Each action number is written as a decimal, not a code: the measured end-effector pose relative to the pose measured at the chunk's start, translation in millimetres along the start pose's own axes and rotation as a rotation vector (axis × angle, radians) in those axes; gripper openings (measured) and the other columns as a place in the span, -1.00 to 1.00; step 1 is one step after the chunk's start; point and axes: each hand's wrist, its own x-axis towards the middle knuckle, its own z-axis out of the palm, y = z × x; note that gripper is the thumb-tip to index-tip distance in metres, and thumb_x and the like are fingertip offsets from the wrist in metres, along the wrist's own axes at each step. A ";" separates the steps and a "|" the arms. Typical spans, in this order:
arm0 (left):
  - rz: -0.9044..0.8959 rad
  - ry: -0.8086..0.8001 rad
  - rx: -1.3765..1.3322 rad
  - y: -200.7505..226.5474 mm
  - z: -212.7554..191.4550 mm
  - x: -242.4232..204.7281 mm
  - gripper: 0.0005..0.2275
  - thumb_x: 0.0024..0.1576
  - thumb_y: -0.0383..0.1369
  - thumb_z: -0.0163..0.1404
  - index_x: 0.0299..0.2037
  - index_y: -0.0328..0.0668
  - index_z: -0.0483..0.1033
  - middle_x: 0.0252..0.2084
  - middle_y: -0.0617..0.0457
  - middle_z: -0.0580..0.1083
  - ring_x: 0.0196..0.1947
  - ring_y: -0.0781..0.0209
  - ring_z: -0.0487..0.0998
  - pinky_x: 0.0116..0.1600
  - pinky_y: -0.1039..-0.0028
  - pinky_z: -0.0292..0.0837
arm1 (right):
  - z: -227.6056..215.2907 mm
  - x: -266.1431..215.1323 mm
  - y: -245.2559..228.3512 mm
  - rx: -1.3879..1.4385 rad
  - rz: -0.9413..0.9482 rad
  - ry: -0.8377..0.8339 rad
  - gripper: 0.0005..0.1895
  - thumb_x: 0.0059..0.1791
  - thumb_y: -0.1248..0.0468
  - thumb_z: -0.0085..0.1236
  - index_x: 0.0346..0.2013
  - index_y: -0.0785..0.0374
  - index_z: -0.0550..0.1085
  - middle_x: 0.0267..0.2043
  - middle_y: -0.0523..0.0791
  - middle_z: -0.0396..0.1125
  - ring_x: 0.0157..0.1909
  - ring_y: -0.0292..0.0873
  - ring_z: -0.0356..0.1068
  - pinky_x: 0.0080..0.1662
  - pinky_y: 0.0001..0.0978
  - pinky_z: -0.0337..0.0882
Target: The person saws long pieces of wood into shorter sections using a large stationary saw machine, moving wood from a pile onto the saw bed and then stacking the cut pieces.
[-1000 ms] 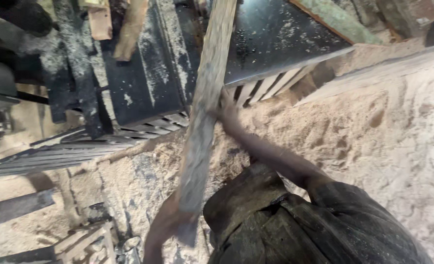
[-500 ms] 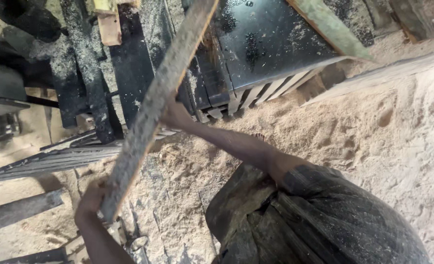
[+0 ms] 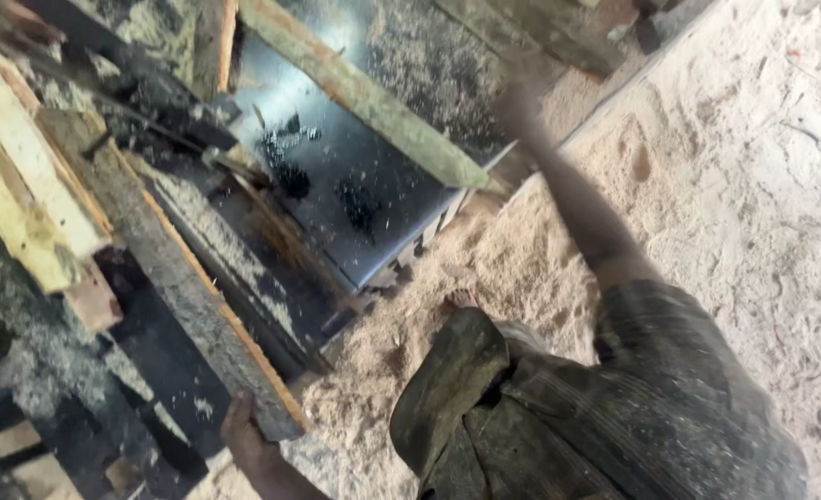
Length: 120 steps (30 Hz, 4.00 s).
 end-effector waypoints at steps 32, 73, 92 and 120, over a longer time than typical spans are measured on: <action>-0.362 -0.856 0.067 -129.1 217.6 -131.3 -0.38 0.16 -0.18 0.14 0.39 -0.31 0.25 0.15 -0.14 0.49 0.00 0.05 0.59 0.07 0.31 0.63 | -84.3 -398.5 -165.8 0.380 -0.827 -0.270 0.20 -0.04 0.22 0.34 0.56 0.32 -0.37 0.58 0.39 -0.36 0.61 0.36 -0.32 0.49 0.19 -0.05; 0.299 -0.002 1.866 107.1 -86.6 -78.6 -0.08 -0.14 -0.32 0.37 0.51 0.27 0.20 -0.04 -0.05 0.46 -0.10 0.05 0.58 -0.07 0.24 0.58 | 253.0 -407.4 -300.5 -0.160 -0.665 -0.652 0.25 -0.01 -0.34 0.10 0.50 0.52 -0.28 0.59 0.28 -0.48 0.61 0.27 -0.59 0.46 0.35 -0.36; 0.311 0.078 1.514 65.0 16.9 -111.1 -0.29 0.08 -0.25 0.18 0.47 0.00 0.14 0.13 -0.22 0.47 -0.03 -0.18 0.58 -0.13 0.04 0.54 | 222.5 -450.3 -317.0 0.716 0.145 -1.012 0.02 0.02 0.25 0.15 0.61 0.15 -0.25 0.37 0.16 0.17 0.15 0.32 0.47 0.12 0.12 0.59; 0.156 -0.305 0.466 -220.2 180.9 -179.1 0.01 -0.06 -0.65 -0.01 0.59 -0.18 -0.43 0.60 -0.21 -0.02 0.48 -0.12 0.22 0.22 0.24 0.44 | 166.8 -366.6 -131.7 -0.045 -0.771 -0.803 0.34 0.00 -0.30 0.14 0.47 0.54 -0.48 0.57 0.37 -0.59 0.60 0.39 -0.64 0.48 0.29 -0.48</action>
